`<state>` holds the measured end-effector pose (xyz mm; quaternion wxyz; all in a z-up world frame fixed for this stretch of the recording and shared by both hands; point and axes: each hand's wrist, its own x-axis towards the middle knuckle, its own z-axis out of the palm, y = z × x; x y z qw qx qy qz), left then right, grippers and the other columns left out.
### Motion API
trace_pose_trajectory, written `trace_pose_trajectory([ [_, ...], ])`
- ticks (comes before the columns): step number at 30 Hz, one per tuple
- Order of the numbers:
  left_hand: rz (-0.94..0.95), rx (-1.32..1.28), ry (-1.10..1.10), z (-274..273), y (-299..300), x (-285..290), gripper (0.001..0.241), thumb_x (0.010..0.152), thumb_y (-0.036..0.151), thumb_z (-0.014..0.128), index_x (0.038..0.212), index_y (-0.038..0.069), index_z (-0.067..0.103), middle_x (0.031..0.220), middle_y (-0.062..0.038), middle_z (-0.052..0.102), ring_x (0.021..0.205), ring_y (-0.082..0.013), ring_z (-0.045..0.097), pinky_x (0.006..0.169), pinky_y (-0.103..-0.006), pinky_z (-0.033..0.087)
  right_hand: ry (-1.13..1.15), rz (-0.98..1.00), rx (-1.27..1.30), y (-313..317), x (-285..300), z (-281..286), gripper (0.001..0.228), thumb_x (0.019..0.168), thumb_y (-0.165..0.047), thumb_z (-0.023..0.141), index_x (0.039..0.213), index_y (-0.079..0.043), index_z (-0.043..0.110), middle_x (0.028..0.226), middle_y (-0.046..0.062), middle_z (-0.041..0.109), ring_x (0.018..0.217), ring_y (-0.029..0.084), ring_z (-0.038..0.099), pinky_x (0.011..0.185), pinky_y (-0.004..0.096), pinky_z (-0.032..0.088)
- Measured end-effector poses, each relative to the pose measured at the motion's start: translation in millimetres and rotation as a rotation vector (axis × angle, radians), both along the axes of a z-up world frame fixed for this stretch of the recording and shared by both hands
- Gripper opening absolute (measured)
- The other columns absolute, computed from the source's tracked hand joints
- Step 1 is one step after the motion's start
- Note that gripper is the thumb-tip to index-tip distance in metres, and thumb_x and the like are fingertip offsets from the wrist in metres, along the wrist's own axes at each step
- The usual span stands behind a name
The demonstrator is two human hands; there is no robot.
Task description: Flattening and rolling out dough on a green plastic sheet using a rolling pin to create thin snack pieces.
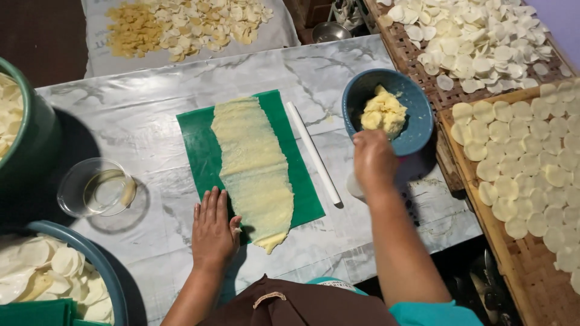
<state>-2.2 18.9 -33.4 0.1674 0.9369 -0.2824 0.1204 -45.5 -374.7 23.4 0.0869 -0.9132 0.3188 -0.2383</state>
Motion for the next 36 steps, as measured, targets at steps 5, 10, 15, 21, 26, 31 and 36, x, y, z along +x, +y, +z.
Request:
trace_pose_trajectory([
  [5, 0.021, -0.033, -0.006, 19, -5, -6, 0.067, 0.099, 0.05, 0.042, 0.152, 0.009, 0.044, 0.157, -0.012, 0.044, 0.148, -0.0318, 0.038, 0.123, -0.0504, 0.025, 0.273, -0.102, 0.056, -109, 36, -17, 0.048, 0.082, -0.043, 0.082, 0.118, -0.015, 0.065, 0.118, 0.01, 0.054, 0.103, 0.036, 0.063, 0.079, 0.054, 0.055],
  [10, 0.045, -0.027, 0.047, 31, -9, -9, 0.061, 0.097, 0.039, 0.051, 0.148, 0.006, 0.047, 0.157, -0.014, 0.046, 0.148, -0.0327, 0.039, 0.122, -0.0499, 0.026, 0.339, 0.01, -0.127, -120, 59, -35, 0.075, 0.068, -0.049, 0.092, 0.119, 0.0, 0.066, 0.124, 0.021, 0.056, 0.11, 0.039, 0.056, 0.084, 0.05, 0.051],
  [15, 0.046, -0.039, 0.001, 31, -9, -9, 0.06, 0.096, 0.039, 0.054, 0.147, 0.007, 0.049, 0.156, -0.013, 0.048, 0.147, -0.0323, 0.041, 0.122, -0.0502, 0.029, 0.36, 0.026, -0.254, -122, 66, -44, 0.056, 0.072, -0.036, 0.083, 0.111, 0.001, 0.069, 0.118, 0.019, 0.059, 0.105, 0.036, 0.058, 0.082, 0.046, 0.052],
  [21, 0.041, -0.044, -0.003, 36, -9, -9, 0.059, 0.096, 0.039, 0.054, 0.146, 0.007, 0.049, 0.154, -0.013, 0.049, 0.146, -0.0322, 0.042, 0.121, -0.0498, 0.03, 0.267, 0.08, 0.161, -157, 61, -45, 0.051, 0.078, -0.033, 0.081, 0.118, -0.001, 0.075, 0.116, 0.027, 0.069, 0.097, 0.046, 0.067, 0.083, 0.049, 0.055],
  [26, 0.001, -0.163, 0.068, 47, -7, -7, 0.056, 0.1, 0.042, 0.045, 0.143, 0.007, 0.052, 0.152, -0.013, 0.051, 0.144, -0.0341, 0.043, 0.122, -0.0508, 0.028, 0.151, 0.225, 0.207, -185, 43, -37, 0.038, 0.084, -0.022, 0.078, 0.113, 0.001, 0.076, 0.104, 0.025, 0.074, 0.088, 0.046, 0.068, 0.08, 0.048, 0.054],
  [31, -0.029, -0.23, 0.098, 46, -5, -5, 0.053, 0.101, 0.039, 0.043, 0.142, 0.008, 0.053, 0.151, -0.012, 0.052, 0.144, -0.0347, 0.044, 0.121, -0.0506, 0.029, 0.01, 0.142, 0.452, -136, 32, -19, 0.03, 0.087, -0.005, 0.071, 0.115, 0.002, 0.072, 0.097, 0.013, 0.076, 0.083, 0.025, 0.071, 0.075, 0.036, 0.056],
  [36, -0.01, -0.282, 0.371, 38, 1, 8, 0.063, 0.104, 0.051, 0.026, 0.142, 0.01, 0.056, 0.159, -0.009, 0.046, 0.152, -0.0311, 0.033, 0.123, -0.0485, 0.02, -0.21, 0.1, 0.034, -166, 30, -11, 0.012, 0.088, -0.008, 0.065, 0.093, -0.002, 0.074, 0.085, 0.017, 0.072, 0.069, 0.038, 0.062, 0.066, 0.047, 0.052],
])
